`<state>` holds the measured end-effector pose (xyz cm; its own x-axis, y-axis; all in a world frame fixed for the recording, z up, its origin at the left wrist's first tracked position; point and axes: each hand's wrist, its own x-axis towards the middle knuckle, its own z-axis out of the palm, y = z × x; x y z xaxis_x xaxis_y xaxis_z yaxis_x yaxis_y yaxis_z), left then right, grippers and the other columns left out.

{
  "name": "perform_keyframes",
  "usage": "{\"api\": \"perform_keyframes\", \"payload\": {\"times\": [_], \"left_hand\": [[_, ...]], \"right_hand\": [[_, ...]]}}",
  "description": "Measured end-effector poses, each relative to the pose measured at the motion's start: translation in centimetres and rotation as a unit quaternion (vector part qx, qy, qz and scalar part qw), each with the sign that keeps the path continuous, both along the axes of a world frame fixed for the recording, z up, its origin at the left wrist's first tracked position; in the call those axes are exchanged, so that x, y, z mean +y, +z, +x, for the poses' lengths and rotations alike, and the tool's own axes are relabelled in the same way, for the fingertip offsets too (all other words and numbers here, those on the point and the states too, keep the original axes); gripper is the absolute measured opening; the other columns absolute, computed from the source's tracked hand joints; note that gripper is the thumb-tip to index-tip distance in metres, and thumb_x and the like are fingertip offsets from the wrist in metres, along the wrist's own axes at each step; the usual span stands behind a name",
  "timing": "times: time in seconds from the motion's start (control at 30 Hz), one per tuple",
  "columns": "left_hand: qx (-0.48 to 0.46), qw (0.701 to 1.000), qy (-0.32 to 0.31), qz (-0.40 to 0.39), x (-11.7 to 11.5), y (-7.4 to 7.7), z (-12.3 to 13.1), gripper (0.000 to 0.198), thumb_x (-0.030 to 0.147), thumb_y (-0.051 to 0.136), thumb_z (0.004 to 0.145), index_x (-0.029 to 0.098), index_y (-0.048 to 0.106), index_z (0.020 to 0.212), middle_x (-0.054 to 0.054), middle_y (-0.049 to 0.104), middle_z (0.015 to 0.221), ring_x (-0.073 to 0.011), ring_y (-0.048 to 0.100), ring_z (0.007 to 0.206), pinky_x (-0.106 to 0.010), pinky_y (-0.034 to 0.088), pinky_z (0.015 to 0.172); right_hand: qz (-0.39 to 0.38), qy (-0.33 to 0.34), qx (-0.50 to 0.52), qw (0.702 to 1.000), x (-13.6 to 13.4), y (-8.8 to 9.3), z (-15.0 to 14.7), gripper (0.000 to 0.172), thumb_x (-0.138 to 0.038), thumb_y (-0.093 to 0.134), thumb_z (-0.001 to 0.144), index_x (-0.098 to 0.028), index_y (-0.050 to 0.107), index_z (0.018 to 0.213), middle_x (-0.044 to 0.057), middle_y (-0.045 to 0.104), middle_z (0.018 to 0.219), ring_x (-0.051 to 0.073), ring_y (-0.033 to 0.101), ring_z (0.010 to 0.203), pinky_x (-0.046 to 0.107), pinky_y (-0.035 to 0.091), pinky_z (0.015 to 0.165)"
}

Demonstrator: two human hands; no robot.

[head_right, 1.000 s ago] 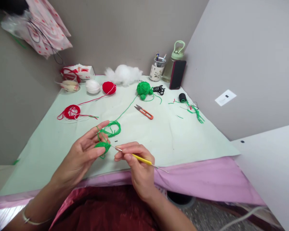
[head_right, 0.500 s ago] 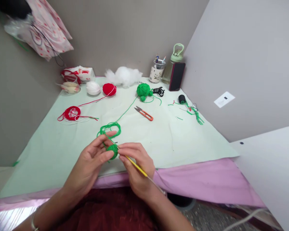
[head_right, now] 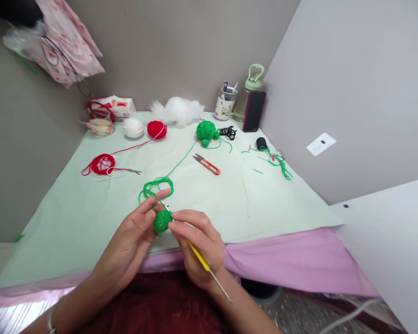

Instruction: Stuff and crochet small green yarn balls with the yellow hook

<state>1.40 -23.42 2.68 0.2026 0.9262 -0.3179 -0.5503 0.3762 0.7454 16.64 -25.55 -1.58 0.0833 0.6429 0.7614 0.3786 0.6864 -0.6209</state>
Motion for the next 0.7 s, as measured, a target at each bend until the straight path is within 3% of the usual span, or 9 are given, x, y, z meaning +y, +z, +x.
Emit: {"api": "perform_keyframes", "payload": {"times": [0.17,0.33,0.5,0.7], "left_hand": [[-0.012,0.999,-0.032,0.0,0.4,0.6,-0.4,0.067,0.025,0.096,0.073,0.031,0.073,0.136,0.003,0.067,0.093,-0.0119,0.058,0.09,-0.024,0.047,0.089],[0.009,1.0,-0.011,0.014,0.3,0.3,0.0,0.068,0.02,0.094,0.075,0.032,0.07,0.138,0.004,0.065,0.091,-0.0117,0.062,0.09,-0.023,0.05,0.087],[0.057,0.995,0.049,0.067,0.1,-0.4,0.3,0.04,0.023,0.093,0.077,0.032,0.08,0.113,0.003,0.068,0.094,-0.0137,0.062,0.096,-0.024,0.051,0.089],[0.169,0.967,0.102,0.159,0.2,-0.4,-0.7,0.007,0.037,0.084,0.089,0.033,0.087,0.094,0.001,0.072,0.095,-0.0152,0.058,0.085,-0.028,0.049,0.08]], "right_hand": [[0.002,0.021,0.012,1.0,0.0,-0.5,0.4,0.039,-0.009,0.066,0.099,-0.033,0.076,0.128,0.006,0.079,0.116,0.023,0.077,0.106,0.04,0.067,0.089],[-0.068,0.034,0.051,0.996,-0.3,0.2,0.0,0.037,-0.012,0.066,0.1,-0.036,0.077,0.126,0.006,0.077,0.123,0.023,0.076,0.112,0.04,0.067,0.094],[-0.17,0.08,0.136,0.973,0.4,1.4,-0.7,0.023,-0.019,0.063,0.104,-0.031,0.081,0.112,0.007,0.079,0.115,0.021,0.074,0.11,0.036,0.065,0.092],[-0.213,0.099,0.191,0.953,1.1,1.1,-0.4,0.016,-0.025,0.065,0.103,-0.027,0.081,0.103,0.008,0.079,0.115,0.02,0.074,0.109,0.033,0.065,0.088]]}}
